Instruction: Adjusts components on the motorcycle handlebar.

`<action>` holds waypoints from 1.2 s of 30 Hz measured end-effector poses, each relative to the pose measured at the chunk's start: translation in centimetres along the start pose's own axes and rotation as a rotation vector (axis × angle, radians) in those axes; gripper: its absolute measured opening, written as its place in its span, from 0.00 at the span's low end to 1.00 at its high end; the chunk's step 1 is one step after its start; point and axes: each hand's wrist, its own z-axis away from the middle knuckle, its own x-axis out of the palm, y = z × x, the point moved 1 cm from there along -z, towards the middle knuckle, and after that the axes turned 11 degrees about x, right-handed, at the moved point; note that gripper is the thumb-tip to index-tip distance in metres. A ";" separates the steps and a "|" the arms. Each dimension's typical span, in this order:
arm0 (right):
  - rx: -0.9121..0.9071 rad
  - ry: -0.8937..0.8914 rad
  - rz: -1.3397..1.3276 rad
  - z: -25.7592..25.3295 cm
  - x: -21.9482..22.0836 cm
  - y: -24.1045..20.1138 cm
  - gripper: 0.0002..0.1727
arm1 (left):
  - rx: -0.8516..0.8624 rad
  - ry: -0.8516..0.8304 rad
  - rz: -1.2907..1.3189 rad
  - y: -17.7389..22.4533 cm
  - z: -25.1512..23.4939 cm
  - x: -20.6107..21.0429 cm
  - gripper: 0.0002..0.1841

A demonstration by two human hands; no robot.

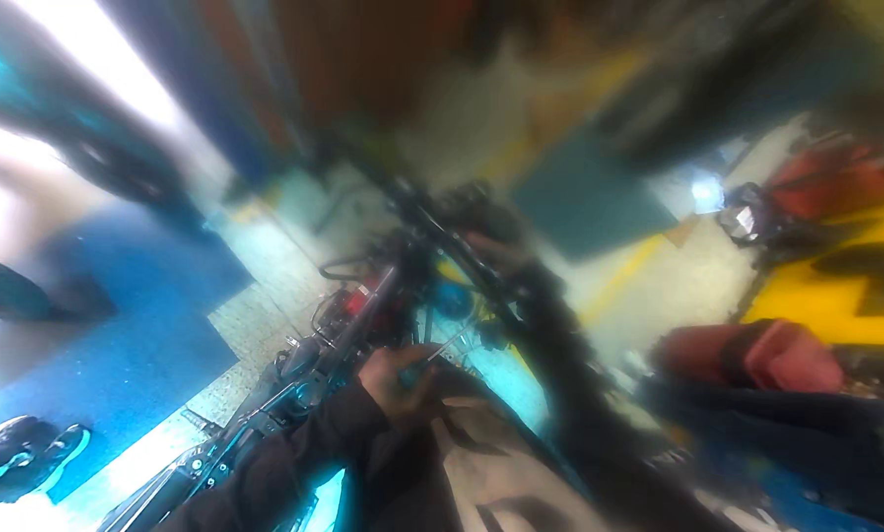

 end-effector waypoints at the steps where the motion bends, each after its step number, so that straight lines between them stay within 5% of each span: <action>1: 0.000 -0.003 -0.011 0.0 0.0 0.0 0.28 | 0.050 -0.008 -0.027 -0.2 0.0 -0.1 0.17; 12: -0.003 0.015 0.031 -0.1 0.1 0.0 0.28 | 0.400 -0.246 -0.367 -1.2 -1.2 -2.6 0.27; 18: -0.029 0.004 0.006 0.3 0.1 -0.1 0.27 | 0.585 -0.311 -0.538 -1.5 -1.9 -3.2 0.23; 22: -0.017 -0.007 -0.001 0.3 0.3 -0.6 0.27 | 0.383 -0.325 -0.422 -0.5 -1.9 -3.7 0.29; 25: -0.020 0.005 -0.001 0.4 0.2 -0.4 0.27 | 0.270 -0.070 -0.292 -0.2 -0.2 -2.6 0.20; 31: 0.032 -0.007 0.029 0.2 0.1 -0.5 0.29 | -0.413 0.195 0.311 0.1 3.1 0.9 0.15; 36: 0.008 -0.006 0.005 0.3 0.0 -0.4 0.28 | -0.514 0.264 0.458 0.0 2.1 2.7 0.14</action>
